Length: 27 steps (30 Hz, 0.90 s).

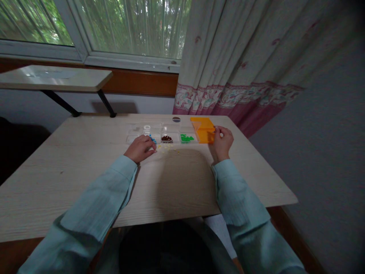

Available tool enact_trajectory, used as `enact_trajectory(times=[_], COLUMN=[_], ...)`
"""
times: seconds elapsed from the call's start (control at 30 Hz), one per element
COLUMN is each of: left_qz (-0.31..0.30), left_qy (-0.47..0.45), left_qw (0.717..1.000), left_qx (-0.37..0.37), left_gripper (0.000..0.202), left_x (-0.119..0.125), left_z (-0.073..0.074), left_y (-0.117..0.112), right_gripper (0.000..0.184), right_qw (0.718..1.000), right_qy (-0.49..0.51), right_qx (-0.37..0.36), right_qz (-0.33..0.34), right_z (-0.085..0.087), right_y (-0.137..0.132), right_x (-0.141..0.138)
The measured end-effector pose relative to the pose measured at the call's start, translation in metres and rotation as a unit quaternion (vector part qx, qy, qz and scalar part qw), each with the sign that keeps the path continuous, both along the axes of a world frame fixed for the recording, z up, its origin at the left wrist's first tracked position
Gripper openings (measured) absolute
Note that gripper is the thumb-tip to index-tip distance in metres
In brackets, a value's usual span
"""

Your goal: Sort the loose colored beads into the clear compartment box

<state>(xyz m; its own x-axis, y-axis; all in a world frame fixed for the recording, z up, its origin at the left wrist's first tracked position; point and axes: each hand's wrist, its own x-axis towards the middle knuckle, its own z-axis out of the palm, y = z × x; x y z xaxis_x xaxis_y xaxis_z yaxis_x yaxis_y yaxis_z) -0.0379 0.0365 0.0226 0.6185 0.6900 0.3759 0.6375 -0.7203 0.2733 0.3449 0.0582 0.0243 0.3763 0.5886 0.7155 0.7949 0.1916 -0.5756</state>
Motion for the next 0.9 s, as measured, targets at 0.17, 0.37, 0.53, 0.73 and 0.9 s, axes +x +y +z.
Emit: enact_trajectory(times=[0.17,0.37,0.53,0.73,0.9], left_qz=[0.013,0.028,0.026,0.033,0.044], left_qy=[0.015,0.038,0.042,0.048,0.046], left_qw=[1.0,0.999,0.998,0.997,0.996], left_qx=[0.01,0.025,0.025,0.04,0.056], left_gripper=[0.019,0.022,0.021,0.024,0.026], left_x=[0.002,0.011,0.015,0.02,0.027], left_z=[-0.002,-0.002,0.001,-0.002,-0.007], left_y=[0.001,-0.003,-0.008,-0.008,-0.01], right_gripper=[0.032,0.032,0.032,0.032,0.032], right_qw=[1.0,1.0,1.0,1.0,0.998], right_qy=[0.001,0.002,0.001,0.002,-0.037], right_qx=[0.0,0.0,-0.008,-0.011,-0.021], right_qz=[0.003,0.006,0.009,0.027,0.04], right_z=[0.0,0.0,0.001,0.001,-0.001], right_y=[0.0,-0.001,-0.003,-0.004,-0.006], right_x=[-0.001,-0.002,-0.003,-0.005,-0.017])
